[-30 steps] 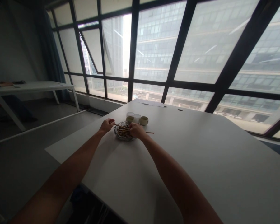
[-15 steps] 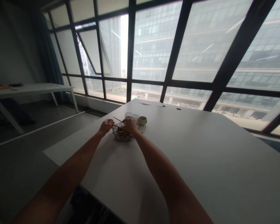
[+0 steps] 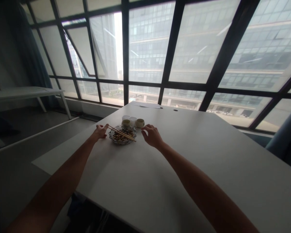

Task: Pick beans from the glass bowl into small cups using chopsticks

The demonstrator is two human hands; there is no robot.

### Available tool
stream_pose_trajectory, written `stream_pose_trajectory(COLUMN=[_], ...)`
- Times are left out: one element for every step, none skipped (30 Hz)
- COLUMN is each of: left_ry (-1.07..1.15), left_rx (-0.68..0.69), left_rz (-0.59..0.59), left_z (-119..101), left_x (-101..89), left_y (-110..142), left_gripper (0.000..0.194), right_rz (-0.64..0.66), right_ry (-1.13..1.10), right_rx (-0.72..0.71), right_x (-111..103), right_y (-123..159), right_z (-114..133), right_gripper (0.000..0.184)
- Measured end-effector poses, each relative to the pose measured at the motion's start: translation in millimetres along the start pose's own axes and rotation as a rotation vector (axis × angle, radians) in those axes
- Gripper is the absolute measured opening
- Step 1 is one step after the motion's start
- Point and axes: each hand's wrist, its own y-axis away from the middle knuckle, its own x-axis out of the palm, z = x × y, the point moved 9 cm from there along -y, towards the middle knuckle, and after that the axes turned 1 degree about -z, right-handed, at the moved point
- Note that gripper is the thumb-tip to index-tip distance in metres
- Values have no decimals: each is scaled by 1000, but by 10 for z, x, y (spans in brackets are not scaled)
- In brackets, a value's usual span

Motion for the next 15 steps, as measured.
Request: stream_pose_trajectory(left_ry=[-34,-83,-149,-210,-253,-275,-279,-278,-278,-285,-303,-327,-353,-380,-404], left_rx=[-16,-28,-29,-26,-19,-9,-4,0,4,10,28,55,91,131,171], left_rz=[24,55,90,119,148,174,194,208,212,205,188,170,155,144,138], left_z=[-14,-32,-56,-82,-108,-133,-150,-160,-164,-163,-168,-178,-195,-219,-248], left_x=[-8,-8,2,13,37,71,110,152,192,223,243,259,270,279,288], left_y=[51,109,172,238,302,360,409,446,469,479,480,477,477,483,501], left_gripper=[73,79,86,92,97,99,99,97,94,91,89,86,84,81,78], right_rz=[18,65,121,174,225,267,301,306,284,244,199,163,139,127,125], right_ry=[51,108,169,230,283,321,349,371,379,381,381,380,380,382,384], right_rx=[28,60,97,140,184,225,256,289,326,370,412,443,460,468,469], right_x=[-118,-209,-292,-375,-456,-536,-611,-698,-791,-885,-967,-1025,-1060,-1074,-1073], right_y=[211,437,673,912,1147,1371,1573,1745,1885,1995,2076,2130,2158,2166,2160], right_z=[-161,-330,-507,-690,-870,-1041,-1194,-1335,-1461,-1577,-1673,-1743,-1786,-1807,-1811], right_gripper=[25,26,28,30,32,33,34,35,35,34,33,32,31,30,30])
